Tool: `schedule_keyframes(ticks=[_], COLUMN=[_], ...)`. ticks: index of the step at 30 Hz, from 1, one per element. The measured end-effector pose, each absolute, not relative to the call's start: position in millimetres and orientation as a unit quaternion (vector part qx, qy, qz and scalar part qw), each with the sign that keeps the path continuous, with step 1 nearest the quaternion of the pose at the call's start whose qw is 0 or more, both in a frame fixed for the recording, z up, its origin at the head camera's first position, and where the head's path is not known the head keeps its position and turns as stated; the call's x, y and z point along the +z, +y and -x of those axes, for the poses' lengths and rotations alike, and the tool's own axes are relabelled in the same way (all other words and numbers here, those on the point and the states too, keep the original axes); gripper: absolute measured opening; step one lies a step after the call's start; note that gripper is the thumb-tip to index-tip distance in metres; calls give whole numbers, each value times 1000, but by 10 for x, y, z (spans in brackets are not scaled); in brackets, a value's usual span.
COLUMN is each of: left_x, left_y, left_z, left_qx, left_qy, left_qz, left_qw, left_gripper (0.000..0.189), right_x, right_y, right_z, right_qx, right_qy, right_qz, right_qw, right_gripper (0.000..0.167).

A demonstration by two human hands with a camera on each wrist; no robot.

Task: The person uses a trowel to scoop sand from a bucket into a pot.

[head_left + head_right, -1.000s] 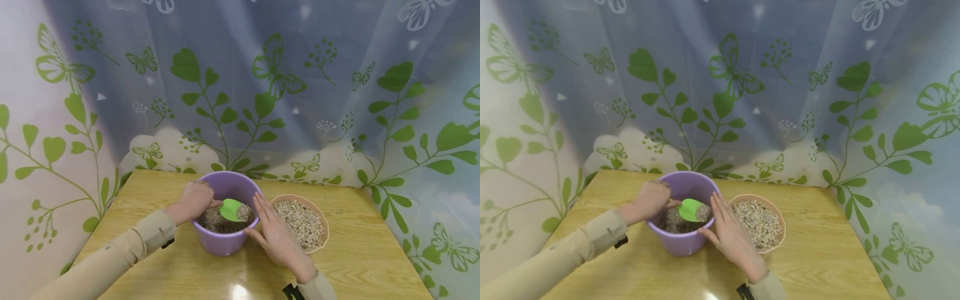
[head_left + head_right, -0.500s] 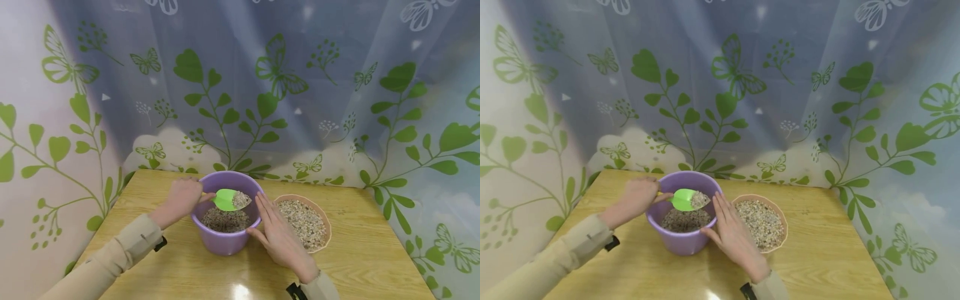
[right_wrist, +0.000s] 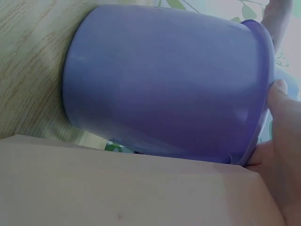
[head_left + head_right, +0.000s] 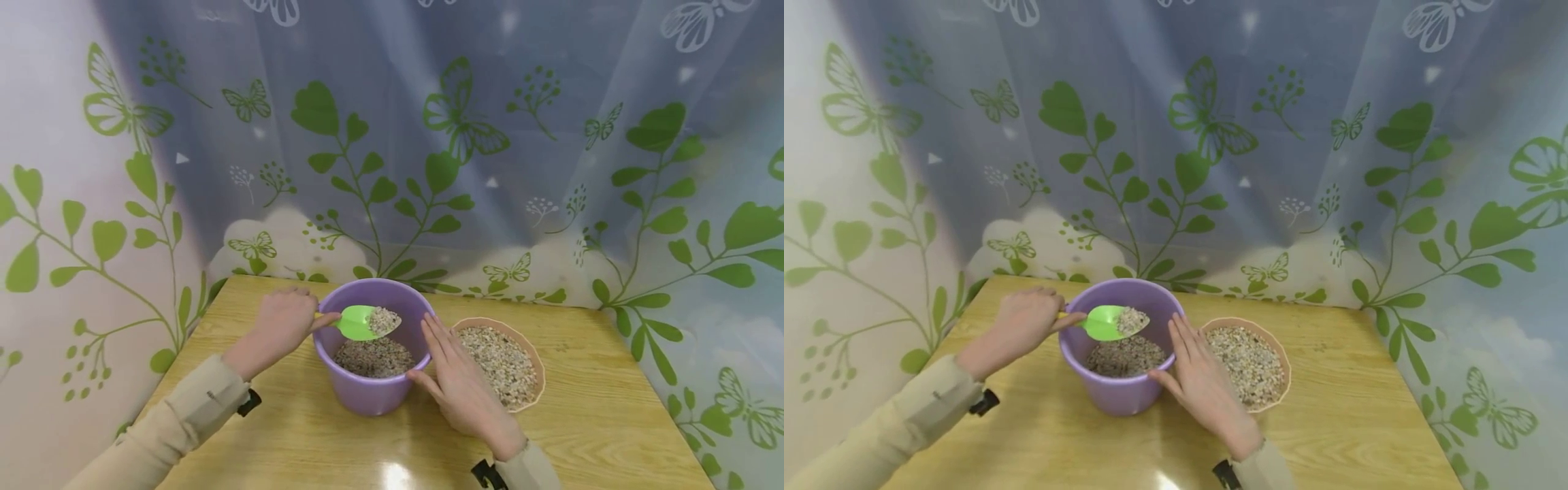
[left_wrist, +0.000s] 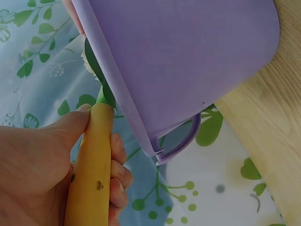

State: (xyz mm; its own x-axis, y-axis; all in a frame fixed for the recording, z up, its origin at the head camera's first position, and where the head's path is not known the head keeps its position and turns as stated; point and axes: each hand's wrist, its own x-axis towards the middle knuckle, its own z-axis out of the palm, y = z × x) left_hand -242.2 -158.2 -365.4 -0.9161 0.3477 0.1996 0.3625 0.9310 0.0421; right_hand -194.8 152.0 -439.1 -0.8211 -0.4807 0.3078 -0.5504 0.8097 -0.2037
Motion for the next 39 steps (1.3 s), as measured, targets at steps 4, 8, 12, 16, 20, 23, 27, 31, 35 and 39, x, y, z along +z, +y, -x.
schedule_keyframes(ticks=[4, 8, 12, 16, 20, 23, 27, 31, 35, 39], left_x=[-3666, -3674, -3671, -3631, -3572, -3529, -3480, -3435, -3392, -3393], left_y=[-1573, -1542, -1499, -1430, -1315, -1199, -1036, -849, -636, -427], left_z=[2400, 2390, 2401, 2417, 2436, 2455, 2486, 2508, 2513, 2528], left_qx=[-58, -62, -65, -67, -53, -31, -22, -33, -20, -11], left_qy=[-975, -972, -969, -966, -964, -964, -960, -956, -953, -946], left_qz=[192, 200, 203, 213, 225, 228, 241, 259, 272, 292], left_qw=[96, 111, 124, 131, 132, 135, 144, 131, 128, 141], left_gripper=[49, 50, 51, 52, 54, 56, 57, 56, 60, 60], right_x=[-4376, -4356, -4328, -4308, -4318, -4347, -4399, -4461, -4514, -4540], right_y=[1558, 1669, 1893, 2186, 2474, 2657, 2831, 2938, 2993, 3014], right_z=[1931, 1933, 1928, 1886, 1812, 1742, 1650, 1577, 1531, 1516], right_qx=[154, 158, 156, 146, 152, 159, 142, 131, 135, 136], right_qy=[-945, -940, -937, -943, -951, -959, -968, -970, -970, -970], right_qz=[-264, -266, -260, -234, -204, -182, -163, -162, -162, -159], right_qw=[115, 142, 171, 184, 174, 151, 130, 122, 119, 123], right_gripper=[80, 82, 83, 81, 81, 81, 84, 85, 84, 83])
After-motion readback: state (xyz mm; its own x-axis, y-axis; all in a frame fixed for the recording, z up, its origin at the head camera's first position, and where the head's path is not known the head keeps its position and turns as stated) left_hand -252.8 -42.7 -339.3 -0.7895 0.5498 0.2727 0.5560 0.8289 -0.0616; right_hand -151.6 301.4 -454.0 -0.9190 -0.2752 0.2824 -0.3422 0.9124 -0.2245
